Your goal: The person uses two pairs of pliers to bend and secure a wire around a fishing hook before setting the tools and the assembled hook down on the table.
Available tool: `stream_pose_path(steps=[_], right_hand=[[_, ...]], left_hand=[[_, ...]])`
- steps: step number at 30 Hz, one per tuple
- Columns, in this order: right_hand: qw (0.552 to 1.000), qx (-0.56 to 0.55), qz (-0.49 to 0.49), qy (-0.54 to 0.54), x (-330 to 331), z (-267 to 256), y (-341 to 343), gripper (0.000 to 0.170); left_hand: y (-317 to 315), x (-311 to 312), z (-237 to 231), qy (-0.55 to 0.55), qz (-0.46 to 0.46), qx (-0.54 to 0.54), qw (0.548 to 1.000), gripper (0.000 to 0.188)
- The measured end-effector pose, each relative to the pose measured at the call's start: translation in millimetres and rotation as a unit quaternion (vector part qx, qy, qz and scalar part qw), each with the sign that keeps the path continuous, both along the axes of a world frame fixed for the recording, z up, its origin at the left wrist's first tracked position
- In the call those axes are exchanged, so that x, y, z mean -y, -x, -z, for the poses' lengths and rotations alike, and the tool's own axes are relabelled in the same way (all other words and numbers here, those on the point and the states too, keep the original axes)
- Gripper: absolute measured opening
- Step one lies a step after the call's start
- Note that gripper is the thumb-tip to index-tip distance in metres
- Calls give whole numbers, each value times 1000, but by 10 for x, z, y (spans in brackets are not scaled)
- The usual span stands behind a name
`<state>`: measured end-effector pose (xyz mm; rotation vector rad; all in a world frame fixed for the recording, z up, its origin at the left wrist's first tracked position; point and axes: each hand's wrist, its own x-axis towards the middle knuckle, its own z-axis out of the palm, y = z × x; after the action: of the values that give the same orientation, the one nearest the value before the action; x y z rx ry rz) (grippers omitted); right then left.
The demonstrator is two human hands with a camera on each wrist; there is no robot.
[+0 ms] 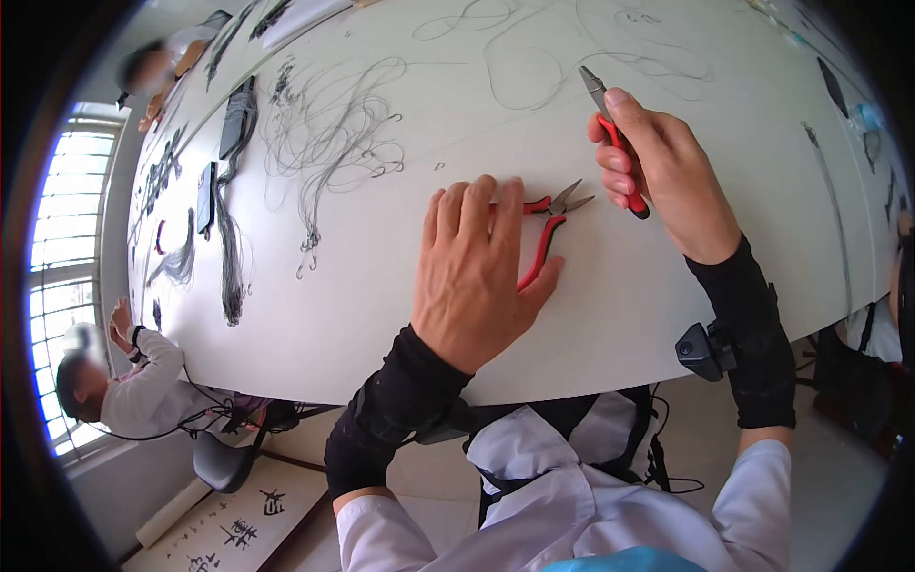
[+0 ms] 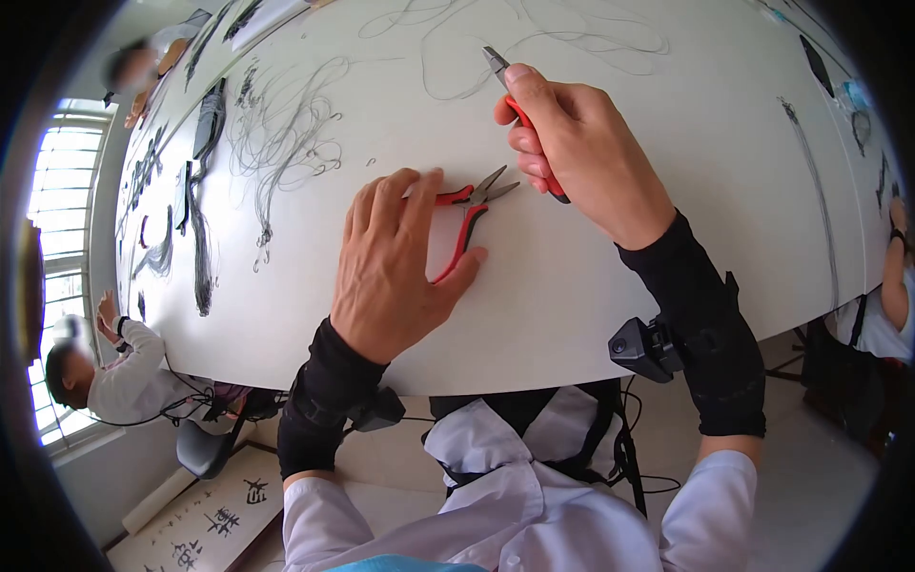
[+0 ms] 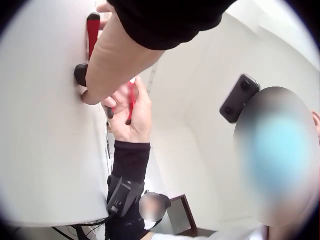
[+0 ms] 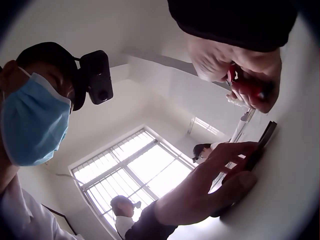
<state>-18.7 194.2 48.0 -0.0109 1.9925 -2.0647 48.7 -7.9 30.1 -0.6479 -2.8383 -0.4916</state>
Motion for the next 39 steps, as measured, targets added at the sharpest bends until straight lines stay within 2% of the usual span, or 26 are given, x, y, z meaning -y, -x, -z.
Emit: stream_pose_path(steps=[6,9,10,13,16,20,32,35,39], right_hand=[[999,11,6,47,-21,-3,18,46],[996,16,6,84,-54,-13,37,46],[995,18,4,96,-62,-25,38,46],[994,11,-2,113,-64,-87,22,48],[993,5,-11,114,-70,-120,11,49],[994,-1,-10,110,-77,-101,13,49],[991,-21,18,127,-36,-49,-7,49],[991,-22,26,132,-20,-57,-17,49],[990,-21,21,139,-27,-41,-7,49]], left_hand=[[54,30,63,-38,-7,-13,999,49],[168,37,53,-131,-14,-26,991,36],[194,17,6,-195,-26,25,980,33],[283,-77,-154,-374,-47,165,912,30],[419,-137,-71,-481,-20,260,837,34],[436,-295,-70,-568,-17,280,774,37],[390,-338,-19,-581,-35,328,744,36],[397,-281,-36,-538,-5,350,767,44],[391,-276,-42,-538,-6,353,766,45]])
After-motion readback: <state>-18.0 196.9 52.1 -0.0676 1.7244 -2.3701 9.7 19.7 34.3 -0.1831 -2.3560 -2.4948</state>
